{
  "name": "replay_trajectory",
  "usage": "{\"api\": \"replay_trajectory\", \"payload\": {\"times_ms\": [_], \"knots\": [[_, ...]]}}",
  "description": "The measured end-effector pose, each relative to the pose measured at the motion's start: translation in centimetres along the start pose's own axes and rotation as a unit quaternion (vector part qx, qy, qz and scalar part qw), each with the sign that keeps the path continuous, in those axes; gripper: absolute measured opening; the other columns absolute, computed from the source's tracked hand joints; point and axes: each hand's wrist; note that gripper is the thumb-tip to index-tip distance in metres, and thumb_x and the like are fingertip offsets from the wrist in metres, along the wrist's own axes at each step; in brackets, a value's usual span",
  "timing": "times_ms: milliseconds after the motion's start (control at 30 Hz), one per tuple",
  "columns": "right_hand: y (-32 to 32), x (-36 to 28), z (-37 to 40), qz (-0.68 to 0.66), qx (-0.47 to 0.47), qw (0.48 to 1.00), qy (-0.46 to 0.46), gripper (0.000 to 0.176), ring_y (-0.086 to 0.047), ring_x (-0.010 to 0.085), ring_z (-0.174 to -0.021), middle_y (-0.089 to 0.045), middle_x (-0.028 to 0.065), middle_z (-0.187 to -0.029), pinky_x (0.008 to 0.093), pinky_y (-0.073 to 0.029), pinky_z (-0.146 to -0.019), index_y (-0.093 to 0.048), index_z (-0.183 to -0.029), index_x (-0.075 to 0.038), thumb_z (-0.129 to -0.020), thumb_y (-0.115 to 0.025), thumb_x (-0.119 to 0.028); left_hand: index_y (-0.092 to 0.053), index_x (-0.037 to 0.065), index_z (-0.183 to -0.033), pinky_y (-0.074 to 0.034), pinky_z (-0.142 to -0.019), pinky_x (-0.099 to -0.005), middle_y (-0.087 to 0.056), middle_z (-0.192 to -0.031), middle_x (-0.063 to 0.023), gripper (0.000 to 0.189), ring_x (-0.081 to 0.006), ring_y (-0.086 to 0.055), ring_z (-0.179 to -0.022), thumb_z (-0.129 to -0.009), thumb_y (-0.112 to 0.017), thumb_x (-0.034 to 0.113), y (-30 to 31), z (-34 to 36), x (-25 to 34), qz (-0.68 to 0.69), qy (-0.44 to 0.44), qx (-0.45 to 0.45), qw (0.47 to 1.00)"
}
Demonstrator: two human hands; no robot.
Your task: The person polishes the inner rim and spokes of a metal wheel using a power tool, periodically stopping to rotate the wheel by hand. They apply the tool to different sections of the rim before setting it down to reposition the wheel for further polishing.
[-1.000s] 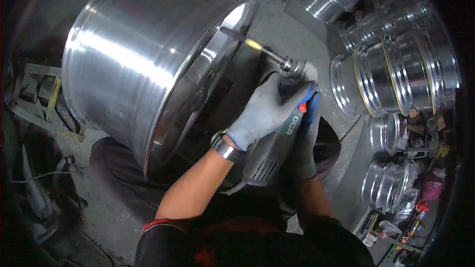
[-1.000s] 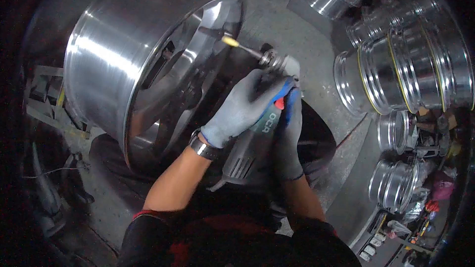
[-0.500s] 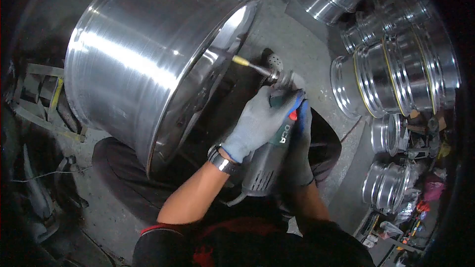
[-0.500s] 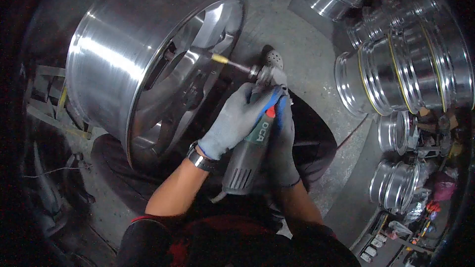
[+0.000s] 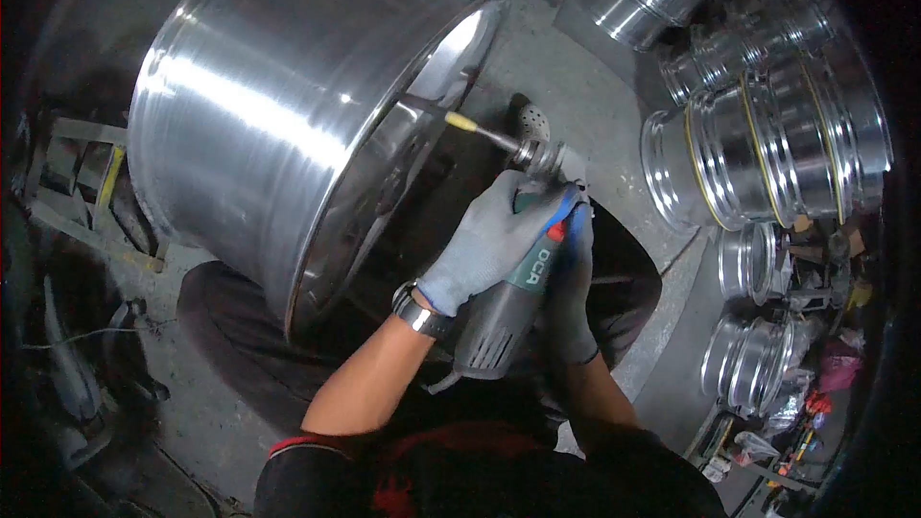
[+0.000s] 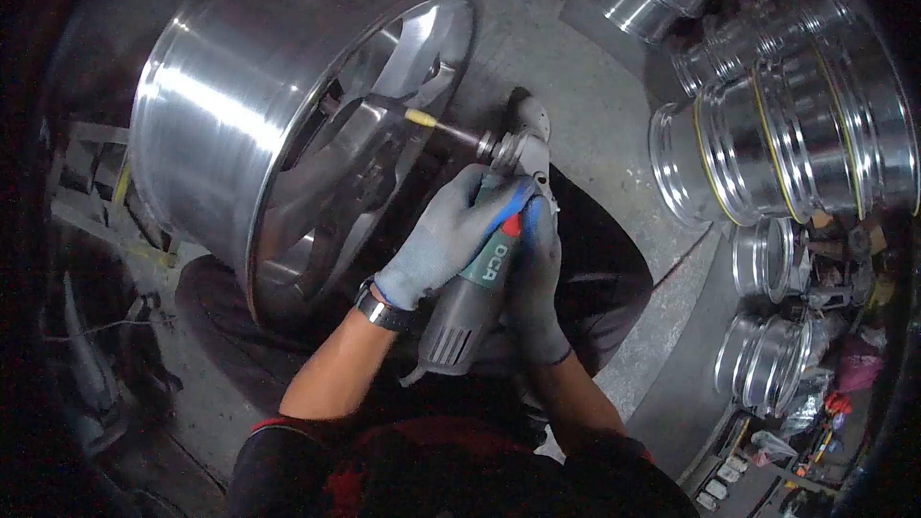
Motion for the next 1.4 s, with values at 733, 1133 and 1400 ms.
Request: {"api": "replay_trajectory", "payload": {"times_ms": [733,1133,1400], "knots": [[-1.9,0.3,2.2,-0.058,-0.035,0.995,-0.067,0.056,-0.058,0.0141,-0.122,-0.057,0.0044,-0.135,0.0347,-0.049,-0.103,-0.043,-0.145,-0.009,-0.108,-0.038,-0.049,-0.060,-0.009,-0.120,-0.051,-0.090,-0.0393,-0.069,-0.106,-0.0255,0.075,-0.0307,-0.069,-0.103,-0.090,-0.064,0.060,0.5,1.4,0.8,-0.109,0.135,0.022,0.985],[-0.9,1.0,1.4,-0.017,-0.049,0.998,-0.029,0.052,-0.057,0.0142,-0.121,-0.056,0.0045,-0.133,0.0331,-0.048,-0.104,-0.042,-0.145,-0.007,-0.109,-0.040,-0.044,-0.059,-0.010,-0.119,-0.052,-0.088,-0.0399,-0.068,-0.104,-0.0257,0.073,-0.0302,-0.069,-0.100,-0.091,-0.064,0.058,0.6,0.9,0.7,-0.101,0.110,0.011,0.989],[-1.8,-0.2,1.4,-0.061,-0.026,0.995,-0.079,0.050,-0.058,0.0139,-0.120,-0.056,0.0046,-0.134,0.0334,-0.048,-0.103,-0.044,-0.143,-0.008,-0.109,-0.037,-0.044,-0.059,-0.009,-0.120,-0.052,-0.087,-0.0382,-0.069,-0.104,-0.0234,0.070,-0.0283,-0.069,-0.098,-0.092,-0.064,0.055,0.7,0.5,0.6,-0.111,0.108,0.005,0.988]]}}
Point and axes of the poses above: each hand's wrist, its own z-axis away from the middle knuckle, its own y-axis out of the back of the hand, x = y × z
